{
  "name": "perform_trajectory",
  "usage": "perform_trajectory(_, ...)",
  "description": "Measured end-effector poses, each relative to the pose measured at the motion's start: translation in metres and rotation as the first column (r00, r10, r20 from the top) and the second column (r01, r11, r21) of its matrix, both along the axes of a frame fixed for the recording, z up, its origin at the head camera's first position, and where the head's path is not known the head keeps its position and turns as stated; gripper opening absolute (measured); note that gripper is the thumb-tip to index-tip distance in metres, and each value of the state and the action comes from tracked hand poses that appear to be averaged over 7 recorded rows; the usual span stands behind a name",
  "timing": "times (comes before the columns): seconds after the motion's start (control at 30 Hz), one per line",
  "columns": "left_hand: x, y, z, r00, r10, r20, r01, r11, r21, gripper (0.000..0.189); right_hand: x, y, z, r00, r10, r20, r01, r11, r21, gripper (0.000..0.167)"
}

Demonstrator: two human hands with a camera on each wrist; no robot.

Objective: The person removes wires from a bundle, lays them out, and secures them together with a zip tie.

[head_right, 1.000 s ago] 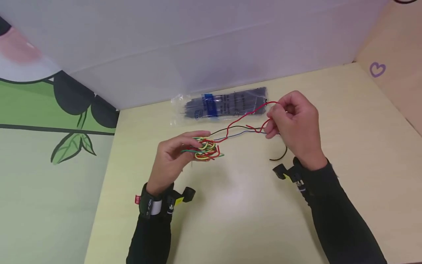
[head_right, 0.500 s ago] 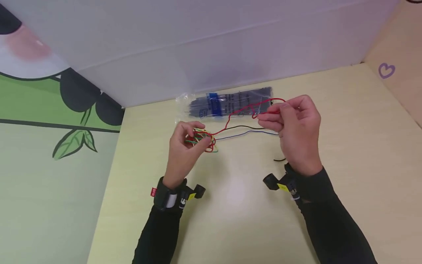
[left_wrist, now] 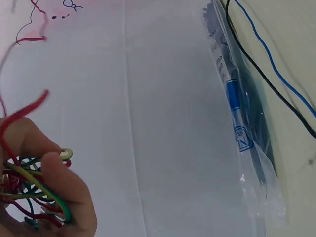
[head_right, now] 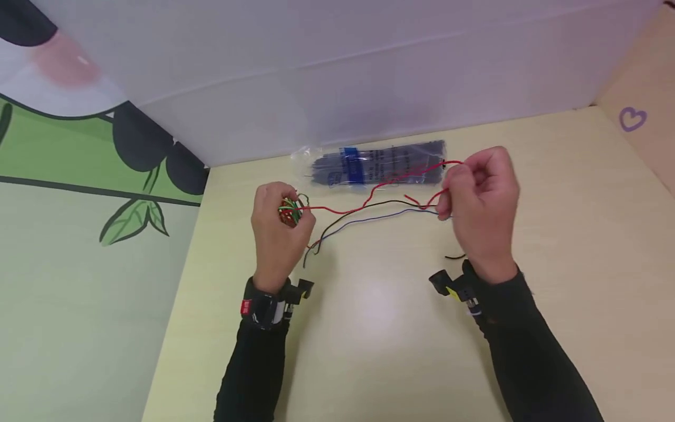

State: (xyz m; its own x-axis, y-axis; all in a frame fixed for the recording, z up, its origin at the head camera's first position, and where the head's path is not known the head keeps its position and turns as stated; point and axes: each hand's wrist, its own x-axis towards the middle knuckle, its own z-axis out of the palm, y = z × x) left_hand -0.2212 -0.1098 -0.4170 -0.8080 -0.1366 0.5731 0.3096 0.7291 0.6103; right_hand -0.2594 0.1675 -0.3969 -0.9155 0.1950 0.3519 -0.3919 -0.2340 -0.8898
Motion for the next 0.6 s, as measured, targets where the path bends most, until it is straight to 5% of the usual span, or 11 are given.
perform_trajectory(0.07,0.003,0.005,0.004,1.000,-0.029,-0.006,0.029,1.000,0.011,0.018,0.000,-0.002,-0.004,0.999,0.010,0.035,-0.018,0.971,0.239,0.014)
perform_trajectory(0.13,0.007,0.010,0.008,0.998,-0.055,-0.015,0.055,0.998,0.012,0.017,0.000,0.000,-0.006,0.997,0.009,0.083,-0.046,0.891,0.452,0.024)
perform_trajectory(0.23,0.011,0.016,0.012,0.997,-0.072,-0.002,0.072,0.997,0.027,0.020,-0.002,0.003,-0.007,0.992,-0.027,0.123,-0.060,0.762,0.645,0.054)
perform_trajectory(0.37,0.015,0.022,0.013,0.994,-0.085,0.064,0.080,0.995,0.063,0.028,0.004,-0.004,-0.008,0.985,-0.113,-0.128,0.170,0.608,0.775,0.057)
perform_trajectory(0.4,0.015,0.024,0.013,0.991,-0.099,0.085,0.092,0.992,0.085,0.030,0.007,-0.007,-0.008,0.972,-0.097,-0.216,0.231,0.588,0.775,0.052)
perform_trajectory(0.47,0.017,0.027,0.013,0.983,-0.136,0.123,0.120,0.984,0.130,0.034,0.013,-0.017,-0.008,0.941,0.002,-0.339,0.269,0.606,0.748,0.041)
perform_trajectory(0.53,0.018,0.029,0.014,0.972,-0.181,0.149,0.152,0.971,0.186,0.036,0.017,-0.026,-0.007,0.920,0.164,-0.355,0.179,0.631,0.755,0.035)
perform_trajectory(0.6,0.019,0.030,0.016,0.953,-0.252,0.165,0.206,0.945,0.254,0.038,0.018,-0.035,-0.007,0.896,0.312,-0.317,0.059,0.623,0.780,0.036)
